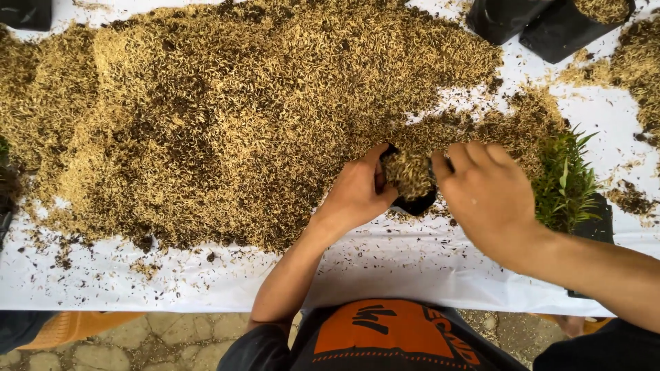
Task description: A person uses a hand trowel to fill nursery pots with soil and plant seedlings on a workspace table.
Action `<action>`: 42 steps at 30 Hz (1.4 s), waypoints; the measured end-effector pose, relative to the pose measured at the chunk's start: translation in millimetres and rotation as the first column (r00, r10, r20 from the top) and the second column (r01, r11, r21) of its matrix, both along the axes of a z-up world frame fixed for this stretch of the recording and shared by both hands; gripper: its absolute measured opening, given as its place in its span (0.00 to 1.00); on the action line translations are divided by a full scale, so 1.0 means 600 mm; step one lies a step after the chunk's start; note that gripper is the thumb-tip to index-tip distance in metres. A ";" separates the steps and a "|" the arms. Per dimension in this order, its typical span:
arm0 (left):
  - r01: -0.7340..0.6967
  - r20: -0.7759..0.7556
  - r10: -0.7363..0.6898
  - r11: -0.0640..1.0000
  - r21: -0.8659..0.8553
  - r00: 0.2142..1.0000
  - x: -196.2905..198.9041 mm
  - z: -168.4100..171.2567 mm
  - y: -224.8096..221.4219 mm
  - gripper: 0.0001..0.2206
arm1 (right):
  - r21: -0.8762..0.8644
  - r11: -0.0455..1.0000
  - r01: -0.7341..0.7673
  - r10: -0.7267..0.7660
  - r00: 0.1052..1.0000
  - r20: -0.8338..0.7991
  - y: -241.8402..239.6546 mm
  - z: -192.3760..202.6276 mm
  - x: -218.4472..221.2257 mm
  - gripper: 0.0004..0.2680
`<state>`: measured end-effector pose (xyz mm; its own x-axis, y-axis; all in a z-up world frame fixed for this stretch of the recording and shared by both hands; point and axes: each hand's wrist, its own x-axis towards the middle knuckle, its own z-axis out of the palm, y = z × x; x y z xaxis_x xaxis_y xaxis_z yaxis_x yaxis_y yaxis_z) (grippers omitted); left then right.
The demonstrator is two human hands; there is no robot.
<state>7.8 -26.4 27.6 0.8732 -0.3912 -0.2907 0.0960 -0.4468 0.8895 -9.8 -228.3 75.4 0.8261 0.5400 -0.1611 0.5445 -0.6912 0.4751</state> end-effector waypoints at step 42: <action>-0.178 0.137 0.180 0.984 -0.025 0.974 0.008 -0.104 0.040 0.21 | 0.761 -0.274 0.587 0.144 0.808 -0.571 -0.041 -0.159 0.058 0.15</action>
<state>12.4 -2.5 -34.8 0.9608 -0.2274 -0.1588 0.0496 -0.4224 0.9051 25.0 -253.2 -20.3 0.9922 0.1244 -0.0114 0.0117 -0.1834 -0.9830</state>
